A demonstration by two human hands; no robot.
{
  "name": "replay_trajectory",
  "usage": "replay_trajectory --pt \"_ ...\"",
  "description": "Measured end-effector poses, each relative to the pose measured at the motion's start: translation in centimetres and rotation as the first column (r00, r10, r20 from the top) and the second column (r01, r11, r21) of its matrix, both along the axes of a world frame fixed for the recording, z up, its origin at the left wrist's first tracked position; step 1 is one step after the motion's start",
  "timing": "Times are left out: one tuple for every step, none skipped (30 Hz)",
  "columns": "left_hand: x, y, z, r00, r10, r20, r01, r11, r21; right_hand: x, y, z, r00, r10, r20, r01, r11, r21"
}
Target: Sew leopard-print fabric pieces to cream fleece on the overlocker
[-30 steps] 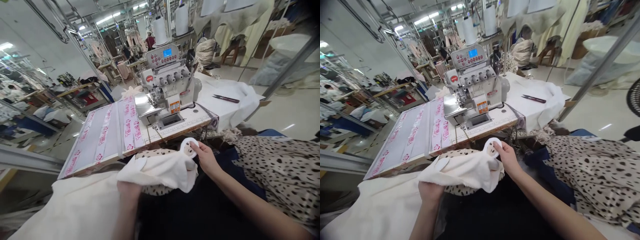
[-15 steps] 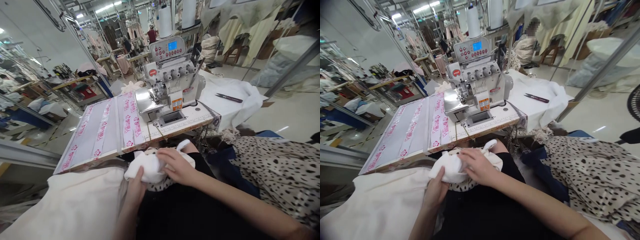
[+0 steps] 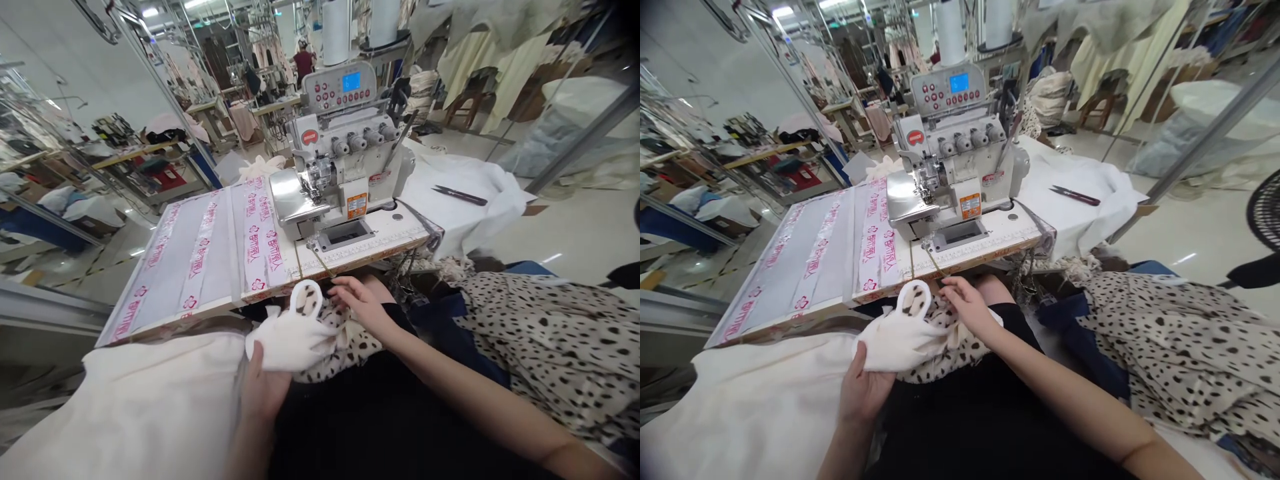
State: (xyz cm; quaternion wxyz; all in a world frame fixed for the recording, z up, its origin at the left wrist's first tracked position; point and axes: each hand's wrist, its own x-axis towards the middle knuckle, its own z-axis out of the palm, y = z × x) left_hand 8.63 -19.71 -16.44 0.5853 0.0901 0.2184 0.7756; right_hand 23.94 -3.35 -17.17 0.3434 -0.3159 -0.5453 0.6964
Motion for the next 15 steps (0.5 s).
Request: replay_trajectory --pt "-0.3 0.0 -0.1 1.000 -0.024 0.012 0.023 0.998 0.057 0.8 -0.2 -0.3 1.000 -0.009 -0.016 0.009 0.999 -0.035" --pt "-0.6 -0.1 -0.2 0.998 -0.055 0.022 0.052 0.994 0.100 1.6 -0.6 -0.7 1.000 0.024 -0.012 -0.025 0.995 -0.101" --pt "-0.9 -0.1 -0.2 0.997 -0.079 0.024 0.075 0.988 0.134 2.3 -1.2 -1.4 0.995 0.100 0.004 -0.097 0.977 -0.192" --pt "-1.1 -0.2 -0.2 0.995 -0.096 0.021 0.091 0.983 0.157 2.9 -1.9 -2.1 0.978 0.207 0.018 -0.192 0.934 -0.302" --pt "-1.4 -0.2 -0.2 0.994 -0.107 0.018 0.103 0.980 0.170 3.3 -2.8 -3.0 0.946 0.322 0.023 -0.286 0.868 -0.406" --pt "-1.5 -0.3 -0.1 0.993 -0.117 0.015 0.112 0.978 0.177 3.5 -3.8 -3.8 0.908 0.418 0.011 -0.358 0.790 -0.498" --pt "-1.5 -0.3 0.0 0.992 -0.125 0.014 0.120 0.975 0.185 3.5 -4.7 -4.7 0.876 0.481 -0.025 -0.406 0.710 -0.575" --pt "-1.5 -0.4 0.2 0.991 -0.136 0.014 0.131 0.973 0.192 3.3 -5.4 -5.4 0.862 0.501 -0.085 -0.434 0.638 -0.636" --pt "-1.4 -0.5 0.4 0.989 -0.144 0.015 0.138 0.971 0.196 3.0 -6.0 -5.9 0.860 0.483 -0.165 -0.453 0.573 -0.683" --pt "-1.3 -0.6 0.6 0.989 -0.147 0.015 0.142 0.971 0.194 2.6 -6.2 -6.3 0.868 0.432 -0.244 -0.464 0.532 -0.708" --pt "-1.1 -0.7 0.9 0.988 -0.153 0.012 0.148 0.972 0.184 2.2 -6.2 -6.5 0.881 0.361 -0.306 -0.464 0.527 -0.712" --pt "-0.9 -0.9 1.3 0.986 -0.164 0.005 0.161 0.973 0.165 1.7 -6.0 -6.5 0.892 0.297 -0.340 -0.451 0.560 -0.695" --pt "-0.6 -1.0 1.6 0.983 -0.181 -0.005 0.180 0.974 0.139 1.3 -5.6 -6.3 0.907 0.260 -0.332 -0.420 0.641 -0.643" --pt "-0.4 -1.2 2.0 0.979 -0.204 -0.018 0.205 0.973 0.108 1.0 -5.1 -6.1 0.923 0.245 -0.296 -0.376 0.734 -0.565" --pt "-0.2 -1.3 2.2 0.973 -0.230 -0.031 0.231 0.970 0.079 0.7 -4.6 -5.8 0.940 0.239 -0.245 -0.331 0.817 -0.473"
